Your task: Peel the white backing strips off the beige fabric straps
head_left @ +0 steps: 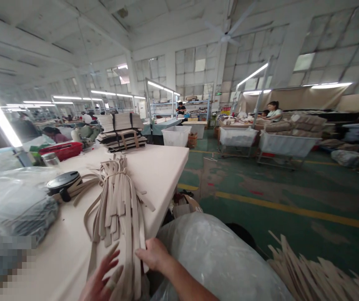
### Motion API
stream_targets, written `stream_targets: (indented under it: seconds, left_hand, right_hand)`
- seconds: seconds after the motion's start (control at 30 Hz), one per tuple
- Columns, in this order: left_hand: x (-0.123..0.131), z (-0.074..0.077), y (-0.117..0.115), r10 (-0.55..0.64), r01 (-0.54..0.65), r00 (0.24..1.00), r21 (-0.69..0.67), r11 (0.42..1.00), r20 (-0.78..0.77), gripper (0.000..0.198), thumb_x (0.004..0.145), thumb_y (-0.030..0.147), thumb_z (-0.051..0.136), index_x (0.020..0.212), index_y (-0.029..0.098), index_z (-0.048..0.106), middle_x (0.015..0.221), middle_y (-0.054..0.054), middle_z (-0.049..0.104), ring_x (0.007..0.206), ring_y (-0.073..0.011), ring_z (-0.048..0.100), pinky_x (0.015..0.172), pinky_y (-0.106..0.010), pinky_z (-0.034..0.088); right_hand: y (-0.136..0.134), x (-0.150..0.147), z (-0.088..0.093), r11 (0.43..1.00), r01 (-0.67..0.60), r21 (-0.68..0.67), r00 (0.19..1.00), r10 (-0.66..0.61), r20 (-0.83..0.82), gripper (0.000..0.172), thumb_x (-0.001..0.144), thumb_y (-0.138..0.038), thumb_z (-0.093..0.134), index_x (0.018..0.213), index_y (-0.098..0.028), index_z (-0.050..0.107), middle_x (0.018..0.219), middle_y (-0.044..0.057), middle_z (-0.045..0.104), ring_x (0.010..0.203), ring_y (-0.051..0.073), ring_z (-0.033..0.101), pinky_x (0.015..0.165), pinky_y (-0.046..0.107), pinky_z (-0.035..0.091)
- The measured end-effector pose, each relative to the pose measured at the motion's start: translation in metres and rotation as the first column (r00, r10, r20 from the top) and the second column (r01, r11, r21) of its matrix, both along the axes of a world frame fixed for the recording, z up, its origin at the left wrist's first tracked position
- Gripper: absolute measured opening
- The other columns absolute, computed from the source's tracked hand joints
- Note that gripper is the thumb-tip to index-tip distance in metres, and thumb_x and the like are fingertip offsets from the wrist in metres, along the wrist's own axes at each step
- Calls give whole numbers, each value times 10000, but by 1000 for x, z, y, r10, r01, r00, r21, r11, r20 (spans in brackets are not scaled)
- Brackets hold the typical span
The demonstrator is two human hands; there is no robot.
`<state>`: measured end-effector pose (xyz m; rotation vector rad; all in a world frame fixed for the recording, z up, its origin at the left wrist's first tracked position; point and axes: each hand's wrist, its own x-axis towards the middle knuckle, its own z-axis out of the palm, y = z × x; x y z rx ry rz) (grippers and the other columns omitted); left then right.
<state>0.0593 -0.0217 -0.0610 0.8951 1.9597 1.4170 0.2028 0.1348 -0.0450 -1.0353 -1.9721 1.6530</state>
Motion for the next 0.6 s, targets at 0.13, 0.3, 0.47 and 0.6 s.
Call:
stream_targets:
  seconds: [0.13, 0.3, 0.47, 0.6]
  left_hand:
    - [-9, 1, 37, 65, -66, 992, 0, 998, 106, 751, 658, 603, 741, 1276, 236, 523, 1310, -155, 630, 1228, -364, 572, 940, -448, 545]
    - [-5, 1, 67, 206, -209, 897, -34, 977, 391, 575, 831, 363, 663, 1352, 209, 472, 1264, -178, 649, 906, -249, 730, 631, -273, 572]
    - [-6, 13, 83, 180, -161, 954, -93, 982, 238, 537, 790, 187, 712, 1288, 129, 522, 950, -125, 739, 571, -175, 690, 466, -215, 487]
    - [-4, 14, 81, 145, -144, 974, -19, 989, 172, 414, 717, 213, 713, 1114, 150, 613, 831, -90, 747, 633, -230, 708, 530, -273, 536]
  right_hand:
    - [8, 20, 9, 878, -203, -433, 929, 33, -370, 247, 657, -409, 606, 616, -166, 588, 545, 0, 551, 486, 119, 508, 529, 230, 445]
    - [17, 28, 15, 836, -310, -453, 895, 96, -436, 311, 662, -426, 604, 729, -127, 653, 640, 37, 621, 535, 122, 532, 553, 227, 462]
    - [11, 15, -2, 991, -119, -63, 992, 122, 41, 292, 679, -372, 656, 804, -113, 707, 813, 111, 693, 867, 289, 666, 731, 338, 506]
    - [-1, 7, -15, 987, -46, 154, 973, 9, 232, 417, 689, -485, 707, 882, -117, 737, 886, 151, 711, 886, 351, 676, 757, 412, 508]
